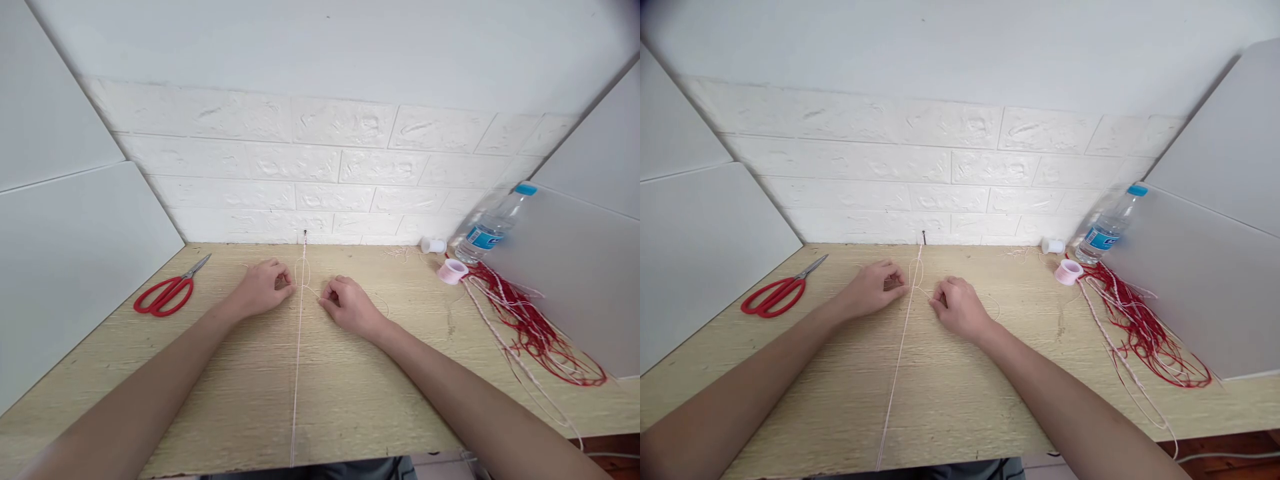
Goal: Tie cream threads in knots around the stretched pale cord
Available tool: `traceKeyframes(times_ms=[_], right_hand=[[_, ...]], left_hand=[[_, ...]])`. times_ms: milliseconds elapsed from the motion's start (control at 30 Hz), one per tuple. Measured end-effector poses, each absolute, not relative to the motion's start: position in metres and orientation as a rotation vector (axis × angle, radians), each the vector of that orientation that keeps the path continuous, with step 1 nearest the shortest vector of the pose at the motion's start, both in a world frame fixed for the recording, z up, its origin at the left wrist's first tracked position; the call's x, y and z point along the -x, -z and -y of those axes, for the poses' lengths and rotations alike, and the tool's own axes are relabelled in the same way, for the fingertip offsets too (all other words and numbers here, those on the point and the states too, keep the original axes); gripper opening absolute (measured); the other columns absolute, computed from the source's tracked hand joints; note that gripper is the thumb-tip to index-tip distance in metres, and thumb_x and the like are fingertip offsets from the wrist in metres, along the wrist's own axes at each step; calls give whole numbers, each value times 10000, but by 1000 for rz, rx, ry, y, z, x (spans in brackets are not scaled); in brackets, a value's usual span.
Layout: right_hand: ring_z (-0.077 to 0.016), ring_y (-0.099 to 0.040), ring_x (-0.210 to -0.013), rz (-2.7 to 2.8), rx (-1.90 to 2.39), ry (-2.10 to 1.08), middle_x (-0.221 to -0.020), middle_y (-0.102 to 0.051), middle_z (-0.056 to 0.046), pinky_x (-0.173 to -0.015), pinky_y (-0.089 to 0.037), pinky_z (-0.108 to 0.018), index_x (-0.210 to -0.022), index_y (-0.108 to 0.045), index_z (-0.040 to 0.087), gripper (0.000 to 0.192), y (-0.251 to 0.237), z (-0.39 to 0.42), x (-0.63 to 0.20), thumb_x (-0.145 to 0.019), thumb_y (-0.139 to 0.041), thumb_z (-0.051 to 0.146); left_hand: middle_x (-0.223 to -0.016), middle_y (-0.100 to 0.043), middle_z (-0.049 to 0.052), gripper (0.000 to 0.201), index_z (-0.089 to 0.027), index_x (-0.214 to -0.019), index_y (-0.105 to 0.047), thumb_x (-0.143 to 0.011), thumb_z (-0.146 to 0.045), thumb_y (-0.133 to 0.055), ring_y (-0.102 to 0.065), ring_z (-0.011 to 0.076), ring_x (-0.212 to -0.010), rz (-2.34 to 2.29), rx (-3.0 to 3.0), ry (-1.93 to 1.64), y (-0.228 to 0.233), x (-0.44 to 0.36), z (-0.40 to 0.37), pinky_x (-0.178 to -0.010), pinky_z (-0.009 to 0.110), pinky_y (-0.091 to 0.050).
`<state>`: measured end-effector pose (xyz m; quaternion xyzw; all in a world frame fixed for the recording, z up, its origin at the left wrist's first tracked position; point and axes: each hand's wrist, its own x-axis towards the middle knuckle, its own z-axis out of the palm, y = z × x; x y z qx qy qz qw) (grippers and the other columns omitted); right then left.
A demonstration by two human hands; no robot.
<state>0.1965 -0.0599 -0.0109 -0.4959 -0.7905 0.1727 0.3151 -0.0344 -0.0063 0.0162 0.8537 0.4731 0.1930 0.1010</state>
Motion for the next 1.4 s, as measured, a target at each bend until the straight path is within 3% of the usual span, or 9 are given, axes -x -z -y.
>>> traceKeyframes(times_ms=[200, 433, 633, 800, 900, 1067, 1233, 1400], right_hand=[[-149, -490, -758, 2051, 1220, -519, -761, -543, -18, -697, -384, -279, -729, -546, 178, 103, 8, 63, -196, -821, -588, 195], [-141, -520, -787, 2058, 1054, -650, -886, -560, -36, -683, -424, -266, -742, -550, 182, 73, 3, 70, -194, -777, -591, 133], [-180, -550, -1016, 2046, 899, -679, -1056, -605, -54, -834, -442, -313, -707, -519, 191, 136, -6, 77, -193, -748, -598, 89], [-188, -559, -1042, 2102, 819, -675, -1108, -636, -52, -901, -428, -344, -713, -502, 198, 177, -10, 81, -193, -703, -600, 50], [-174, -578, -947, 2129, 828, -709, -1047, -656, -44, -815, -450, -312, -726, -496, 200, 168, -11, 83, -192, -707, -588, 61], [-128, -530, -695, 2136, 935, -805, -763, -597, -2, -588, -395, -228, -725, -490, 197, 139, -10, 84, -191, -708, -554, 74], [-85, -423, -559, 2067, 966, -996, -632, -473, 44, -503, -324, -202, -706, -456, 192, 121, -9, 84, -191, -715, -514, 86], [-77, -372, -542, 2017, 974, -1065, -607, -426, 52, -481, -292, -193, -704, -439, 190, 110, -7, 82, -191, -716, -511, 107]], left_hand=[[-738, -577, 27, 388, -181, -690, -577, -862, -512, -472, -508, 159, -677, -1294, -2517, -522, -20, 33, 8, -664, 300, -369], [-703, -574, 6, 310, -184, -678, -547, -827, -456, -542, -487, 144, -648, -1233, -2511, -463, -19, 32, 11, -619, 277, -338], [-649, -563, -11, 326, -184, -646, -515, -847, -440, -502, -467, 131, -604, -1247, -2405, -456, -18, 31, 12, -578, 272, -314], [-634, -538, -19, 326, -181, -649, -523, -841, -444, -501, -446, 124, -600, -1239, -2296, -488, -18, 32, 10, -566, 263, -321], [-628, -524, -21, 324, -179, -637, -512, -832, -438, -508, -438, 121, -600, -1250, -2276, -499, -17, 32, 9, -562, 261, -321], [-614, -506, -20, 339, -178, -618, -482, -827, -444, -502, -423, 121, -589, -1251, -2304, -496, -16, 33, 8, -555, 264, -315], [-611, -497, -19, 338, -178, -614, -486, -821, -445, -507, -420, 123, -591, -1249, -2302, -504, -17, 34, 7, -554, 266, -311], [-614, -488, -20, 310, -177, -611, -490, -813, -412, -515, -419, 122, -595, -1230, -2293, -505, -16, 35, 6, -560, 264, -318]])
